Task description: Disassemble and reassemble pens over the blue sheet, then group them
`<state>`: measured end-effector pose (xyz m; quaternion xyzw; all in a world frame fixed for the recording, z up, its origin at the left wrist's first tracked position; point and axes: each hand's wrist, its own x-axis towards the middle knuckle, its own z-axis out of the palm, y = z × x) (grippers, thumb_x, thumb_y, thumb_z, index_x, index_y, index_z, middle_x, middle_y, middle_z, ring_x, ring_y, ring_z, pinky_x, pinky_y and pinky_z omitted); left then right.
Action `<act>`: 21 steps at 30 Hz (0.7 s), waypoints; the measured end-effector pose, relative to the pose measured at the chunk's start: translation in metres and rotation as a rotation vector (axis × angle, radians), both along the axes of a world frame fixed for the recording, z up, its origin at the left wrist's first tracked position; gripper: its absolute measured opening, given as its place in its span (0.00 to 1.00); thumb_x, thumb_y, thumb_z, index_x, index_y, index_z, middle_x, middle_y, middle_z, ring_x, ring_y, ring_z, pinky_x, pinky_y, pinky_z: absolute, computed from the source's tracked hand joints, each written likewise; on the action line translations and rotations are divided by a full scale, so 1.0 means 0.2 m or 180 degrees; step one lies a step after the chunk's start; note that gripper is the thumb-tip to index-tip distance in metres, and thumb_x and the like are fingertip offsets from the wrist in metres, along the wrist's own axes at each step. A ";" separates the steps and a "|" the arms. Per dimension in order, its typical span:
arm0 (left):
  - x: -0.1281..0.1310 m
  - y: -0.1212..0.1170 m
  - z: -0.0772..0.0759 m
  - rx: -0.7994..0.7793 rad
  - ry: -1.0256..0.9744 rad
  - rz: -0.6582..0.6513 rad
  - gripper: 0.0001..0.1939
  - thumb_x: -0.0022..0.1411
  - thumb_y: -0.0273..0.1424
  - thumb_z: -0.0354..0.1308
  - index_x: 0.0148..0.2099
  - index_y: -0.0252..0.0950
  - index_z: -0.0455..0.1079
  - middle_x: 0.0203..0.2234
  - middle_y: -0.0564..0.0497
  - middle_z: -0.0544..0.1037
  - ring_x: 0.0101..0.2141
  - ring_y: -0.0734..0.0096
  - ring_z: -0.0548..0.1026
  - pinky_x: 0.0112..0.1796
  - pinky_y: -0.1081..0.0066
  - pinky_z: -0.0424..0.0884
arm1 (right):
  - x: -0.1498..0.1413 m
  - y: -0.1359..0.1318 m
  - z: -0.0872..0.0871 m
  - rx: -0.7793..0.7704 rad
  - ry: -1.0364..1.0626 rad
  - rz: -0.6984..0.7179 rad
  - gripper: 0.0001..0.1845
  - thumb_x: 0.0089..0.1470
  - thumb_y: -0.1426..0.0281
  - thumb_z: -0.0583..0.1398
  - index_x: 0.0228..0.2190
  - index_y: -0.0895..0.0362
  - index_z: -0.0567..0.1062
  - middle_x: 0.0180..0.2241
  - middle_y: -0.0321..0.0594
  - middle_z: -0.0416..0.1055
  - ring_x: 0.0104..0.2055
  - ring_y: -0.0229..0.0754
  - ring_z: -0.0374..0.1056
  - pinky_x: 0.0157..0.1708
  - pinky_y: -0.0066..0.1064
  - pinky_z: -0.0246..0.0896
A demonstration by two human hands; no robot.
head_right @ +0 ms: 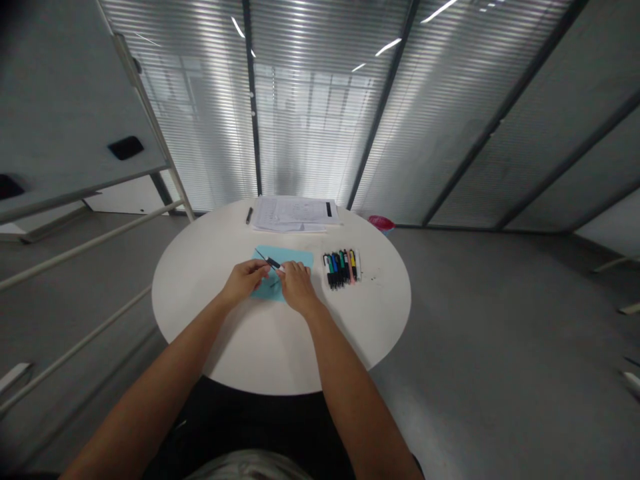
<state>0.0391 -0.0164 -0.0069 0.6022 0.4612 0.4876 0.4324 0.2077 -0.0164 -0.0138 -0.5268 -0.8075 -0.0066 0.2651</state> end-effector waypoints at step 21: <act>0.00 -0.02 0.09 -0.0347 -0.1101 0.0361 0.16 0.54 0.42 0.59 0.37 0.35 0.62 0.37 0.44 0.79 0.18 0.76 0.72 0.14 0.78 0.61 | 0.03 -0.05 0.07 -0.0442 0.0469 0.0361 0.15 0.64 0.61 0.46 0.42 0.54 0.67 0.38 0.41 0.71 0.40 0.41 0.67 0.36 0.29 0.53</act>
